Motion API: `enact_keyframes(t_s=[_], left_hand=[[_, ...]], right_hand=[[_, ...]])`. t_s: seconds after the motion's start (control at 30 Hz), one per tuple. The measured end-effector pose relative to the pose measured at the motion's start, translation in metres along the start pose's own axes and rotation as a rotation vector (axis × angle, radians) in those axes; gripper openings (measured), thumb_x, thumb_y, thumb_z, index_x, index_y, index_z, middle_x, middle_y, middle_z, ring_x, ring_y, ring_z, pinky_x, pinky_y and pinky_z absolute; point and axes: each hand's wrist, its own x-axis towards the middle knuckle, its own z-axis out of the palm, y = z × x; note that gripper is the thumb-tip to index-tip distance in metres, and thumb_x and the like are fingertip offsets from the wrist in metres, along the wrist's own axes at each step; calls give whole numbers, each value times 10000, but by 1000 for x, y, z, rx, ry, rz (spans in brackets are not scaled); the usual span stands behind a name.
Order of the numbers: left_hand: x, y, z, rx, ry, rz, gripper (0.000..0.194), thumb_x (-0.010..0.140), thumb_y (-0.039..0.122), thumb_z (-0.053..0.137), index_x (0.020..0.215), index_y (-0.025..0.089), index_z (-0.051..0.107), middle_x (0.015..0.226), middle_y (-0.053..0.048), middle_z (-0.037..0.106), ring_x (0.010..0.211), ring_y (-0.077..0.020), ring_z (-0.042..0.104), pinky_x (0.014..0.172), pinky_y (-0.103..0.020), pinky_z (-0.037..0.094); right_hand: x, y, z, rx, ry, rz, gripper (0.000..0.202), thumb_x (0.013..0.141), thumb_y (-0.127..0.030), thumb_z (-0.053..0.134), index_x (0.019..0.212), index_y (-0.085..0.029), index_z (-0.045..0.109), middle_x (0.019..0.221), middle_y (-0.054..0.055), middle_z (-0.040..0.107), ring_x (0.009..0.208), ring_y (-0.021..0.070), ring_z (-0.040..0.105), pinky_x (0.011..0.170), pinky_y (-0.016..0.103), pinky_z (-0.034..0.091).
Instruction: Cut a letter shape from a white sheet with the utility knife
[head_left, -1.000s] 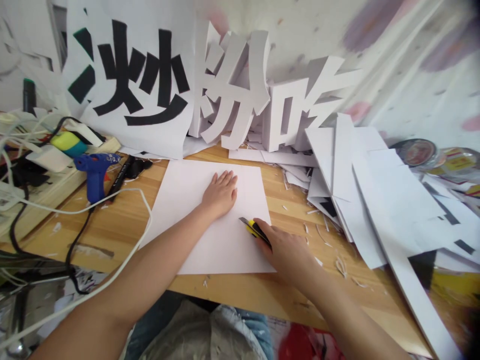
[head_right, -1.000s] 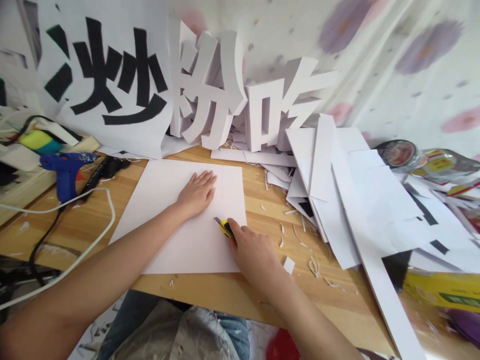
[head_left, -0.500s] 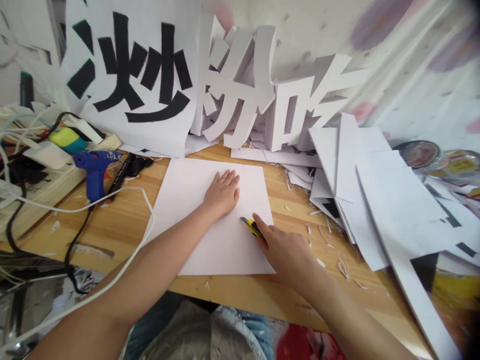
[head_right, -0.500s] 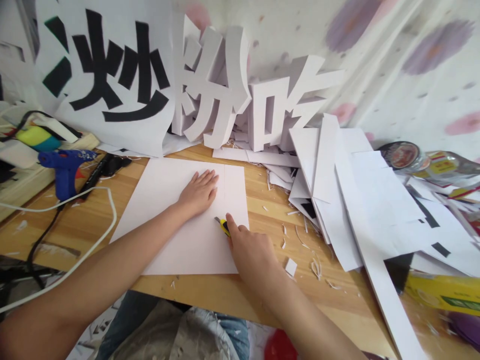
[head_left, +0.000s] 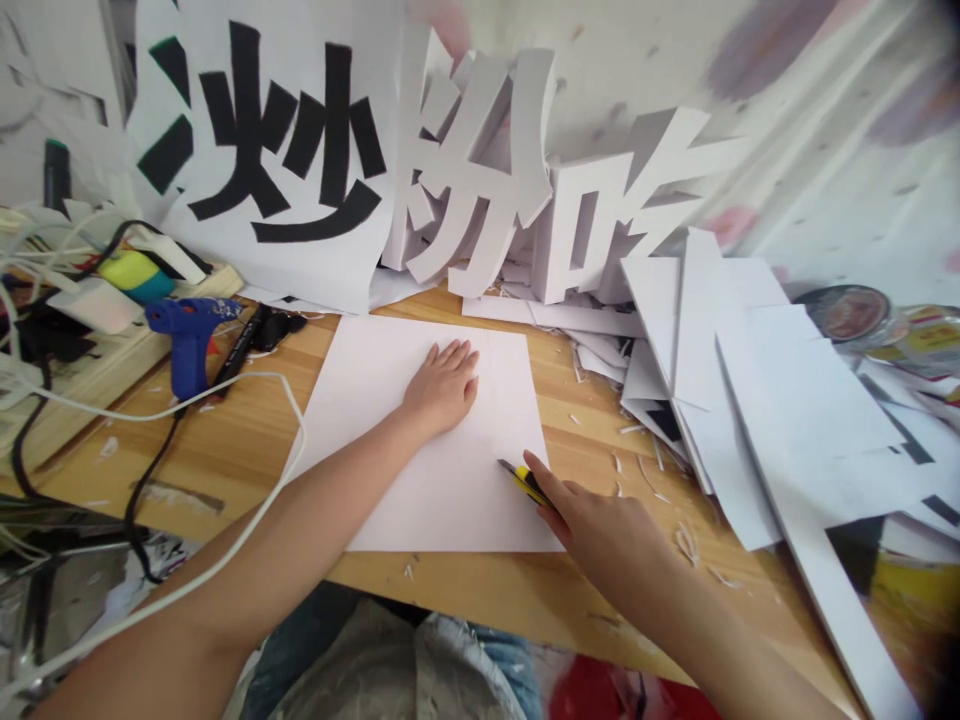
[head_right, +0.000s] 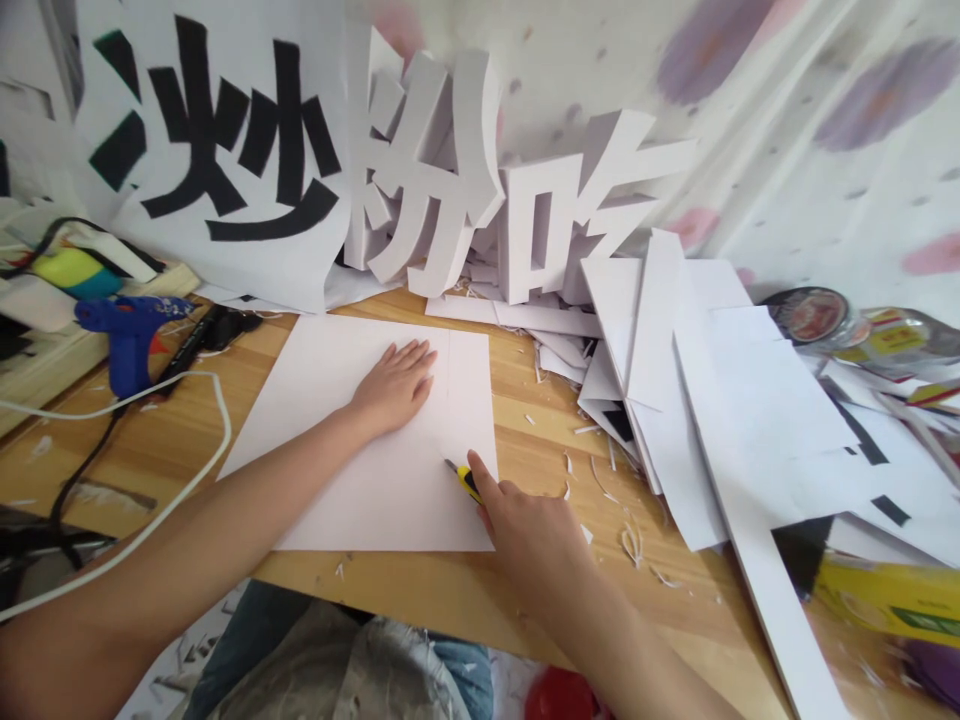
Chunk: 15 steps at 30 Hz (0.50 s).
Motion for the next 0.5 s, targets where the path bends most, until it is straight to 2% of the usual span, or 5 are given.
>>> enact_keyframes(t_s=[0.17,0.37,0.5], left_hand=[[0,1,-1,8,-9,-4,486,911,272,260,1353,91,350,1449,-91,291,1346,-205,224,1118,-403,135],[1,0,0,14,-18,-12,485,913,278,260,1356,99,344,1455,-87,280,1349,-201,214,1118,-404,134],[1,0,1,14,-23,-12,486,912,278,259,1357,101,343,1456,-84,278,1350,-198,213,1120,-405,126]], right_hand=[[-14,5,17,-40,53,-10,580,868,-187,449,1406,-251,244,813,35,673,515,152,626,381,227,321],[-29,13,39,-64,111,11,563,869,-260,467,1399,-257,276,697,16,651,475,141,603,364,223,286],[-39,22,53,-56,135,-34,617,838,-236,493,1407,-250,254,741,37,669,460,151,594,362,230,291]])
